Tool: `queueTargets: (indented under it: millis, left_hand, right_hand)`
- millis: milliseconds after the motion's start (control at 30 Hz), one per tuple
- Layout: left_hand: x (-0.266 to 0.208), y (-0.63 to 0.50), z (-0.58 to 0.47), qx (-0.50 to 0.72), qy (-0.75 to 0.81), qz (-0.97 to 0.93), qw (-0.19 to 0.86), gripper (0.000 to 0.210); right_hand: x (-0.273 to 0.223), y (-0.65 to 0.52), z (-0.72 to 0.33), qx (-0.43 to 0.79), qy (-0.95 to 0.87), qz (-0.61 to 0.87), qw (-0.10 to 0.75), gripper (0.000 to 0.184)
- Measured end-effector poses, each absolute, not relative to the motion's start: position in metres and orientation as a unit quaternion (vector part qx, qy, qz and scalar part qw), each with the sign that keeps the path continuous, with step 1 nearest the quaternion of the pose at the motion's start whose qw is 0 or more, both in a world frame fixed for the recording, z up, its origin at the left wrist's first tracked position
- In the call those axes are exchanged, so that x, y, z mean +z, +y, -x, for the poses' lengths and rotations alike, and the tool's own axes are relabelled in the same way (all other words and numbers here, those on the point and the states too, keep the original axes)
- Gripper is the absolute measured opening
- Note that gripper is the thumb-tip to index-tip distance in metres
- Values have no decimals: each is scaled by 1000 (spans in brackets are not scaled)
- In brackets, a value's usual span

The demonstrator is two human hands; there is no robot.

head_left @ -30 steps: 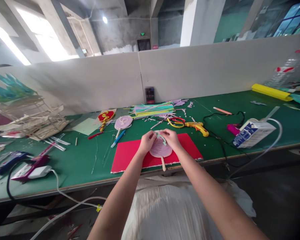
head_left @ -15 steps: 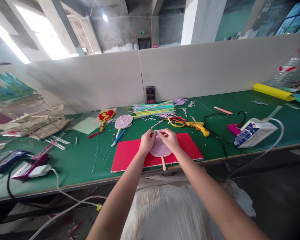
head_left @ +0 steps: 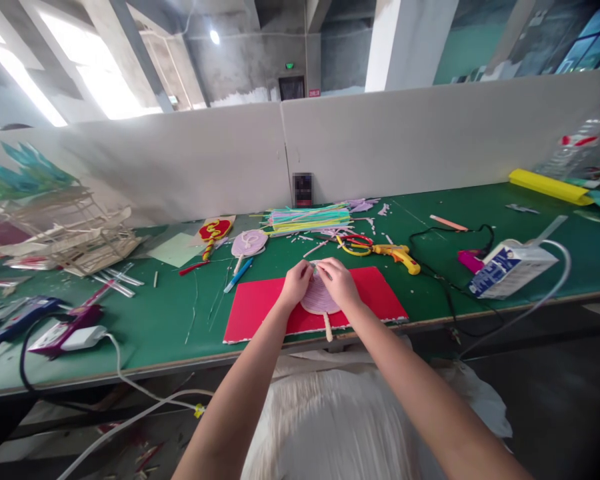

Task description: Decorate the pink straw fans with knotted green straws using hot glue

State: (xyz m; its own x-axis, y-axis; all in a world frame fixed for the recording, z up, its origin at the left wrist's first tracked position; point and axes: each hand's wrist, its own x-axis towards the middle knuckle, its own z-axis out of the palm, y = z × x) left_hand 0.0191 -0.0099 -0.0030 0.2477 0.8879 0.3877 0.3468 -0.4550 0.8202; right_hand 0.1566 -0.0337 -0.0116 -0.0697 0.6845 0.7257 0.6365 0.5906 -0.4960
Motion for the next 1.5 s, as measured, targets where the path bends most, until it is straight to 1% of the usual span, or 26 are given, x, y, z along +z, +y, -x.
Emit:
queueTargets:
  millis: [100, 300, 533, 767, 1033, 1200, 1500]
  left_hand:
    - [-3, -9, -19, 446, 420, -722, 322, 24]
    - [-3, -9, -19, 453, 412, -711, 345, 23]
    - [-6, -7, -19, 457, 398, -695, 386, 23]
    - [-7, -5, -17, 456, 386, -681, 424, 25]
    - [-1, -11, -20, 457, 395, -685, 407, 24]
    - [-1, -12, -20, 467, 410, -684, 383, 22]
    - [-3, -10, -19, 470, 408, -686, 377, 22]
  right_hand:
    - [-12, -36, -156, 8, -732, 453, 509, 26]
    - [-11, -37, -155, 39, -696, 449, 559, 23]
    - [-12, -36, -157, 41, -719, 424, 548, 27]
    - [-17, -33, -158, 47, -721, 419, 551, 26]
    - [-8, -39, -156, 52, -694, 428, 577, 21]
    - [-6, -40, -156, 70, -685, 422, 589, 22]
    - [-10, -35, -156, 76, -700, 408, 581, 21]
